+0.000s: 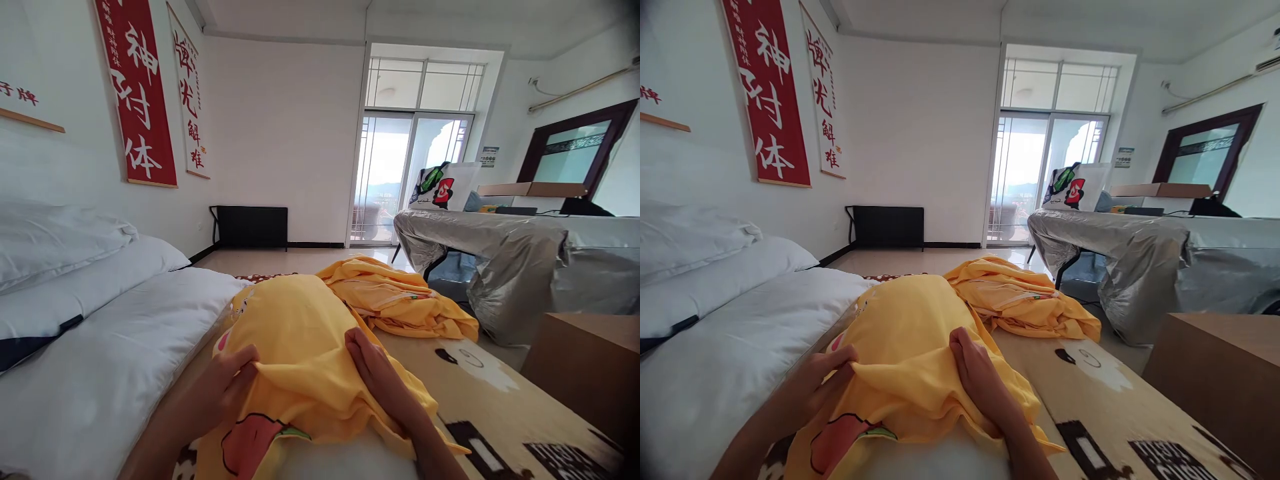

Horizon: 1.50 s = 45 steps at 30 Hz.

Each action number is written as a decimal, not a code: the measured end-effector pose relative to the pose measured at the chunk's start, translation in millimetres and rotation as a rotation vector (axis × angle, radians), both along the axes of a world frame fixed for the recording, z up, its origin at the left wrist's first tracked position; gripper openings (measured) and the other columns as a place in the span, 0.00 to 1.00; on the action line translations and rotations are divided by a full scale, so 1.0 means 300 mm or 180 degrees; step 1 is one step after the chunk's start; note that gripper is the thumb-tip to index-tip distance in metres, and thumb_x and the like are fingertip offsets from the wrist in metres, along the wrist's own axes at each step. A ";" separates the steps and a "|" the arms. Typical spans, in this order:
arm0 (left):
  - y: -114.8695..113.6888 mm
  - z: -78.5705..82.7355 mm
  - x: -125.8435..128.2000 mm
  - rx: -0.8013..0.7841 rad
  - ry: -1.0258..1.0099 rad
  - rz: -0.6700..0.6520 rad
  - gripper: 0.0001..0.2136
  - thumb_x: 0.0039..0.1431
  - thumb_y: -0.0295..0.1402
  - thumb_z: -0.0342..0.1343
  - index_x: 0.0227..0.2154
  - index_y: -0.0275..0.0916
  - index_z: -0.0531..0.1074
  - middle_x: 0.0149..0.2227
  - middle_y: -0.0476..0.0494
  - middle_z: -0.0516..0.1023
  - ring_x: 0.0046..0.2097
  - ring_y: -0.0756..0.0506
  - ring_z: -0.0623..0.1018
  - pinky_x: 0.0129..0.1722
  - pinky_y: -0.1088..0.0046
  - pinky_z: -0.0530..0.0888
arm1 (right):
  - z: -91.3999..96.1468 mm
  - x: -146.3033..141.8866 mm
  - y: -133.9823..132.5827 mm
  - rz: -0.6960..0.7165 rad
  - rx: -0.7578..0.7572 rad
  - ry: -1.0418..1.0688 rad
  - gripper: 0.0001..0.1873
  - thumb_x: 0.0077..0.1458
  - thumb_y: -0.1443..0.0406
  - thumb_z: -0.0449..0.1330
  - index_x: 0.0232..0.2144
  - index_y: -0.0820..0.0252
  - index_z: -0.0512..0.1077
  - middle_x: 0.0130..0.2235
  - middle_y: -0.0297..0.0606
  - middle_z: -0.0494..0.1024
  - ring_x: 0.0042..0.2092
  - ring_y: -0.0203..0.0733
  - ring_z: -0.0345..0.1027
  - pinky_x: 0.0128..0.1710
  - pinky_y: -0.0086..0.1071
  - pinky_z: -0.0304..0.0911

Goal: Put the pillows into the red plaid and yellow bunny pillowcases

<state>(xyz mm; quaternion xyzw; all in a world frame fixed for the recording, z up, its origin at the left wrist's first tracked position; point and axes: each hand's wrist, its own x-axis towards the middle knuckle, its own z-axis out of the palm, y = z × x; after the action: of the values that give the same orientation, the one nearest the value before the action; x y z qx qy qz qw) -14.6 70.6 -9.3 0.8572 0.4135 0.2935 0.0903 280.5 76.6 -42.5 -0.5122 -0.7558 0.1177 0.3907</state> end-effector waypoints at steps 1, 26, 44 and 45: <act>0.003 -0.004 0.010 -0.0078 -0.0073 0.0017 0.16 0.67 0.40 0.37 0.25 0.41 0.60 0.22 0.52 0.63 0.26 0.49 0.63 0.26 0.75 0.63 | -0.002 -0.004 0.000 0.0021 -0.0007 0.0008 0.16 0.67 0.55 0.37 0.33 0.56 0.56 0.31 0.33 0.66 0.32 0.38 0.58 0.35 0.33 0.55; -0.178 0.067 0.117 -0.0880 0.1007 0.0048 0.15 0.55 0.32 0.50 0.46 0.42 0.69 0.44 0.42 0.77 0.45 0.40 0.77 0.42 0.67 0.70 | 0.099 0.015 -0.224 0.0090 -0.1112 -0.1119 0.22 0.53 0.58 0.61 0.52 0.42 0.70 0.44 0.34 0.77 0.48 0.47 0.69 0.47 0.35 0.61; -0.040 -0.055 0.107 0.0415 -0.0310 -0.0021 0.05 0.57 0.30 0.46 0.34 0.41 0.65 0.28 0.47 0.73 0.29 0.47 0.72 0.29 0.74 0.66 | 0.093 -0.017 -0.145 0.0458 0.0067 -0.0459 0.20 0.67 0.59 0.41 0.38 0.57 0.72 0.39 0.40 0.76 0.41 0.39 0.69 0.42 0.31 0.63; -0.028 -0.060 0.114 0.0461 -0.0367 -0.0012 0.06 0.57 0.29 0.43 0.35 0.41 0.64 0.25 0.48 0.71 0.27 0.48 0.71 0.27 0.75 0.64 | 0.088 -0.020 -0.143 0.0386 0.0067 -0.0436 0.20 0.67 0.58 0.41 0.36 0.57 0.71 0.36 0.40 0.76 0.38 0.39 0.69 0.39 0.30 0.62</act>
<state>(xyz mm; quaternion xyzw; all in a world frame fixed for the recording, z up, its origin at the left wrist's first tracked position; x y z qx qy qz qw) 19.6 62.1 -27.2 0.8439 0.3838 0.3713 0.0524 274.4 33.8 -16.2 -0.4682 -0.8115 0.0978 0.3356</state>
